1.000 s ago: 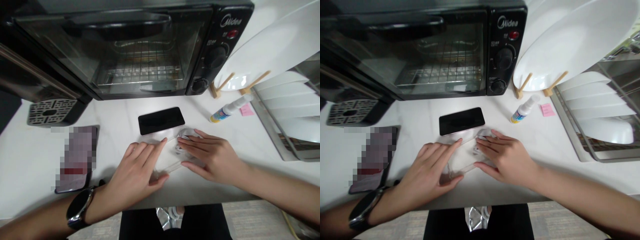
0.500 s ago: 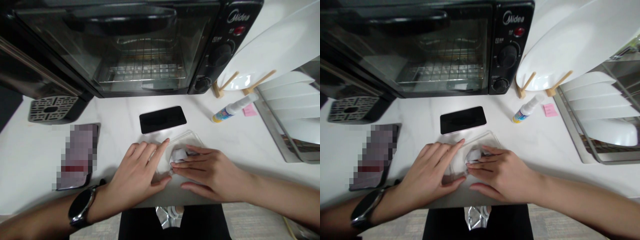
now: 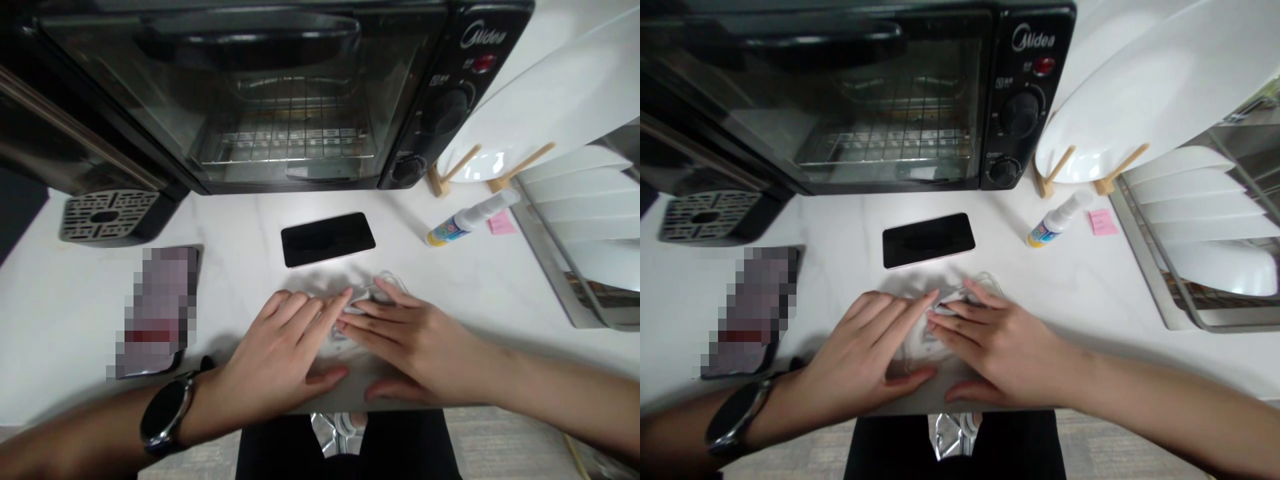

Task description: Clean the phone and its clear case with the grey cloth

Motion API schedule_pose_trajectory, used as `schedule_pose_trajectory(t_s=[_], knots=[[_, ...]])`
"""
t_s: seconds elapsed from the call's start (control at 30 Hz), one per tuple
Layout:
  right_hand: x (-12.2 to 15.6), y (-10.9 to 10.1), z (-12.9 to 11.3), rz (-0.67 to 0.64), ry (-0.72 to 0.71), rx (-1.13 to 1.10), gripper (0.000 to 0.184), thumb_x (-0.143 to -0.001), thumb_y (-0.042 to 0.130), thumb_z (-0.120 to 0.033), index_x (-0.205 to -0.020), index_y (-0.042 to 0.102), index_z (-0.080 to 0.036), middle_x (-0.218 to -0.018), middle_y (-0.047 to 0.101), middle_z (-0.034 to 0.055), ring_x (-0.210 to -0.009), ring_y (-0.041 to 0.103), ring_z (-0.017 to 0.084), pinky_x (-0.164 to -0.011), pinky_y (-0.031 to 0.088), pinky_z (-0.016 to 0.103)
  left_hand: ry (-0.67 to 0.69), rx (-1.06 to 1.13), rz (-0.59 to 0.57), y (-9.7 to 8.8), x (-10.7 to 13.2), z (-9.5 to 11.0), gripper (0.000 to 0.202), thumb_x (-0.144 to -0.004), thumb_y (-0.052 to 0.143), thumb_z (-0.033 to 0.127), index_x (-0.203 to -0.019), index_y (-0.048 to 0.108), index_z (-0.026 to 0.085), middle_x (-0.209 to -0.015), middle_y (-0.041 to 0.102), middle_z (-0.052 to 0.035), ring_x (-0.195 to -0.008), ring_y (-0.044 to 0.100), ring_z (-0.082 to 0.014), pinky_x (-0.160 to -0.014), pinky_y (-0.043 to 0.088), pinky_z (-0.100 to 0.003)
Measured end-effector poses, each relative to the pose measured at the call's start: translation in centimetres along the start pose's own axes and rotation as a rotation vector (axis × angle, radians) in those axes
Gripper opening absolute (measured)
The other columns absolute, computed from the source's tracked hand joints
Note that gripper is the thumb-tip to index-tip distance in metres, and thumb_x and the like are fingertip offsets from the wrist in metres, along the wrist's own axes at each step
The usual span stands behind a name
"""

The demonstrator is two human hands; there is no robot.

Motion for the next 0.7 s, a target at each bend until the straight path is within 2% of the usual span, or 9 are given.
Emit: schedule_pose_trajectory(t_s=[0.1, 0.2, 0.3, 0.4, 0.47, 0.57, 0.7], knots=[[0.1, 0.9, -1.8, -0.052, -0.085, -0.134, 0.071, -0.102, 0.059, -0.06, -0.152, 0.054, -0.011, -0.148, 0.067, 0.0082, -0.145, 0.056, 0.025, -0.136, 0.024, 0.046, 0.026, 0.047, -0.035, 0.4, 0.1, 0.5, 0.084, -0.098, 0.065, 0.058, -0.161, 0.034, 0.01, -0.118, 0.07, -0.0095, -0.104, 0.059, -0.0274, -0.095, 0.041, -0.041], [0.2, 0.7, -2.2, -0.033, -0.096, -0.201, 0.065, -0.102, 0.061, -0.057, -0.148, 0.058, -0.01, -0.14, 0.072, 0.0072, -0.136, 0.065, 0.022, -0.137, 0.02, 0.041, 0.012, 0.041, -0.064, 0.5, 0.0, 0.4, 0.087, -0.098, 0.064, 0.06, -0.161, 0.033, 0.01, -0.12, 0.069, -0.01, -0.104, 0.058, -0.0281, -0.093, 0.04, -0.042], [0.2, -0.7, -0.9, 0.07, -0.016, -0.164, 0.047, -0.105, 0.061, -0.047, -0.137, 0.067, -0.013, -0.127, 0.079, 0.0043, -0.117, 0.075, 0.017, -0.138, 0.012, 0.041, -0.058, -0.036, -0.044, 0.2, -0.1, -0.5, 0.084, -0.097, 0.065, 0.059, -0.16, 0.037, 0.01, -0.116, 0.067, -0.0103, -0.102, 0.057, -0.0296, -0.09, 0.04, -0.043], [0.3, -2.4, 0.9, 0.182, 0.1, -0.023, 0.03, -0.105, 0.062, -0.036, -0.124, 0.074, -0.016, -0.116, 0.082, 0.0008, -0.106, 0.079, 0.015, -0.137, 0.015, 0.038, -0.11, -0.106, -0.01, -0.1, -0.1, -1.3, 0.084, -0.095, 0.067, 0.054, -0.159, 0.037, 0.009, -0.114, 0.065, -0.0112, -0.1, 0.056, -0.0306, -0.087, 0.039, -0.043], [0.5, -3.6, 2.1, 0.255, 0.194, 0.112, 0.025, -0.104, 0.064, -0.033, -0.116, 0.077, -0.016, -0.111, 0.083, 0.0015, -0.1, 0.08, 0.016, -0.137, 0.016, 0.039, -0.116, -0.13, 0.008, -0.2, -0.1, -1.5, 0.085, -0.095, 0.067, 0.053, -0.16, 0.037, 0.008, -0.115, 0.065, -0.0121, -0.1, 0.056, -0.0309, -0.085, 0.038, -0.043], [0.7, -4.3, 2.9, 0.29, 0.266, 0.257, 0.03, -0.103, 0.065, -0.036, -0.117, 0.077, -0.012, -0.113, 0.083, 0.0059, -0.102, 0.08, 0.021, -0.137, 0.016, 0.045, -0.085, -0.112, 0.009, -0.1, 0.0, -1.1, 0.085, -0.096, 0.066, 0.055, -0.16, 0.037, 0.006, -0.116, 0.065, -0.012, -0.099, 0.055, -0.03, -0.087, 0.038, -0.042], [0.3, -2.2, 1.7, 0.145, 0.138, 0.15, 0.055, -0.104, 0.06, -0.051, -0.136, 0.067, -0.006, -0.135, 0.074, 0.0121, -0.123, 0.073, 0.027, -0.135, 0.023, 0.049, -0.027, -0.033, -0.019, 0.1, 0.0, -0.3, 0.083, -0.1, 0.063, 0.057, -0.16, 0.035, 0.006, -0.115, 0.067, -0.0101, -0.102, 0.055, -0.0282, -0.093, 0.037, -0.041]])
Point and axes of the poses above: each hand's wrist, its own x-axis away from the middle knuckle, its own y-axis out of the palm, z = x × y, the point moved 9 cm from there along -x, towards the middle knuckle
